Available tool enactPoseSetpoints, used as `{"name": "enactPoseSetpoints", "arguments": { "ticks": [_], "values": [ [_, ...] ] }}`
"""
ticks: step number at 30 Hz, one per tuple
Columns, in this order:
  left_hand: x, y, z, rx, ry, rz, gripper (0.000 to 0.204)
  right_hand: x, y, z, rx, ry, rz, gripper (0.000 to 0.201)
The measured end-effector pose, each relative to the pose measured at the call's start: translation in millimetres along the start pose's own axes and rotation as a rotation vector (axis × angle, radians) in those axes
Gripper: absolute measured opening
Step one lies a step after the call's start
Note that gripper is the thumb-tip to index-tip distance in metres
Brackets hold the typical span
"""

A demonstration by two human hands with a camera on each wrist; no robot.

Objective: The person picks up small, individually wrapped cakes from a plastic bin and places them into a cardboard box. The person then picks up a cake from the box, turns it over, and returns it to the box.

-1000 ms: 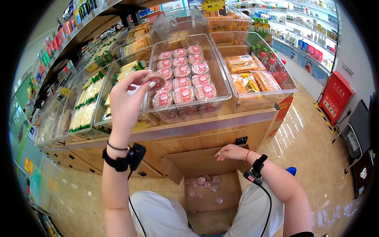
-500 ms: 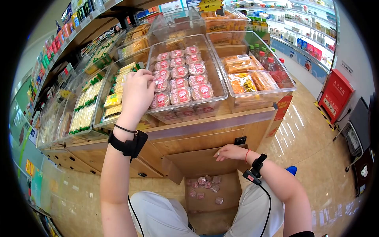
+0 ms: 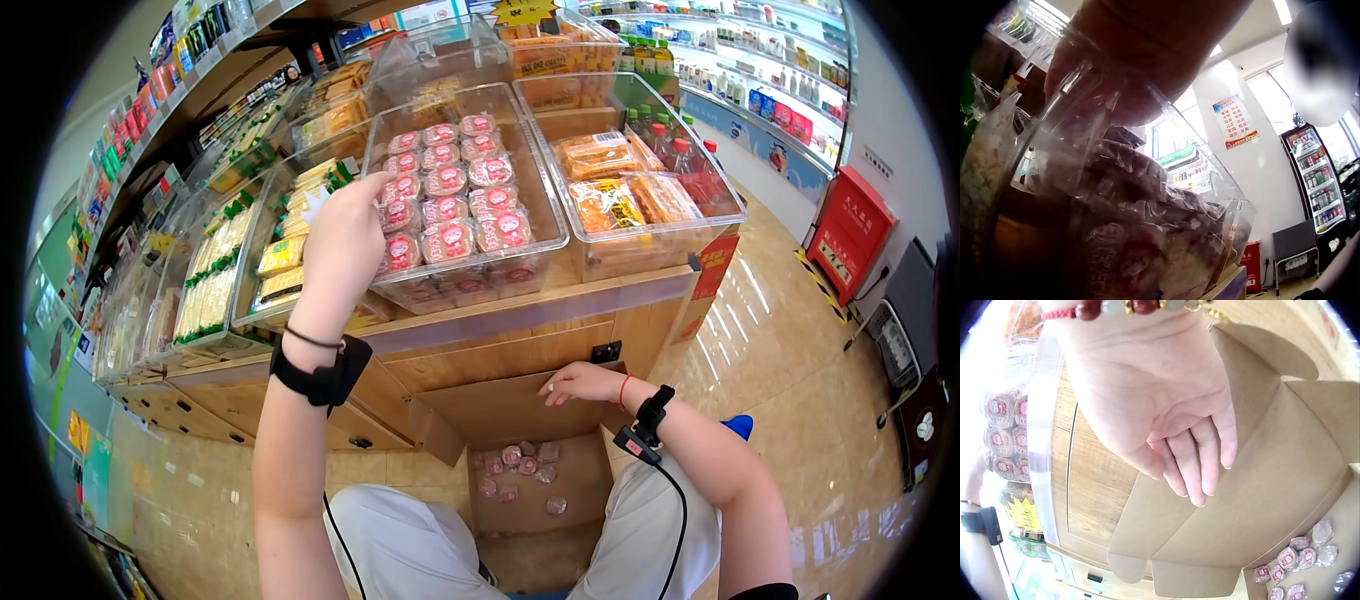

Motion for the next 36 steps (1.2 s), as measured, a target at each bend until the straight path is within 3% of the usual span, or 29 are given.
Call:
{"name": "enactPoseSetpoints", "arguments": {
  "ticks": [2,5,7,10,13,15,19,20,21,23,25,29,32,35,36],
  "values": [
    [27.4,-11.4,-30.0,-0.095,-0.026,-0.184,0.025,0.6,-0.1,-1.6,-0.003,0.007,-0.004,0.035],
    [44.5,-32.3,-65.7,-0.176,-0.150,-0.201,0.026,0.6,1.9,-3.7,0.010,0.042,0.000,0.035],
    [22.2,-48.7,-84.6,-0.156,-0.447,0.007,0.025,0.7,0.4,-1.2,-0.001,0.035,-0.008,0.034],
    [-35.0,-79.0,-142.4,-0.370,-0.538,0.537,0.018,1.6,2.5,0.5,-0.010,-0.008,-0.010,0.034],
    [-138.7,-145.2,-173.8,-0.519,-0.556,1.097,0.016,2.0,5.1,-3.6,0.026,-0.030,-0.015,0.035],
    [-203.7,-182.7,-183.4,-0.430,-0.555,1.302,0.019,0.8,2.5,-0.9,0.013,0.012,-0.010,0.035],
    [-347.5,-271.9,-171.0,-0.365,-0.429,1.355,0.021,-1.1,0.2,-1.1,-0.019,0.045,0.017,0.035],
    [-388.6,-303.2,-158.5,-0.242,-0.397,1.399,0.023,-1.0,-0.4,-0.8,-0.021,0.039,0.016,0.035],
    [-396.3,-313.4,-159.9,-0.254,-0.293,1.397,0.026,-1.1,-0.6,-0.3,-0.024,0.033,0.016,0.035],
    [-456.7,-364.9,-147.8,-0.233,-0.442,1.162,0.031,-1.8,2.1,0.1,-0.013,0.037,0.022,0.035],
    [-489.4,-403.7,-127.9,-0.038,-0.322,1.205,0.038,-0.4,3.1,-2.7,0.005,0.056,0.025,0.034],
    [-471.4,-454.8,-99.3,0.222,-0.112,1.186,0.047,-1.0,0.0,-1.3,0.037,0.070,-0.004,0.035],
    [-491.6,-518.0,-62.1,0.414,-0.149,1.513,0.070,0.0,-0.5,0.1,0.035,0.046,0.000,0.036],
    [-473.4,-522.1,-51.4,0.430,-0.073,1.234,0.037,1.0,0.8,0.3,0.038,0.046,0.005,0.036],
    [-475.9,-524.8,-51.1,0.419,-0.046,1.268,0.036,1.0,2.0,1.1,0.038,0.047,0.005,0.036]
  ]
}}
Point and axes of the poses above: each hand's wrist, its own y-axis towards the middle knuckle, its own x-axis out of the back of the hand, z = x × y, the point moved 9 cm from there along y, towards the middle knuckle, and after that the axes turned 14 degrees about z, right-handed, at the moved point
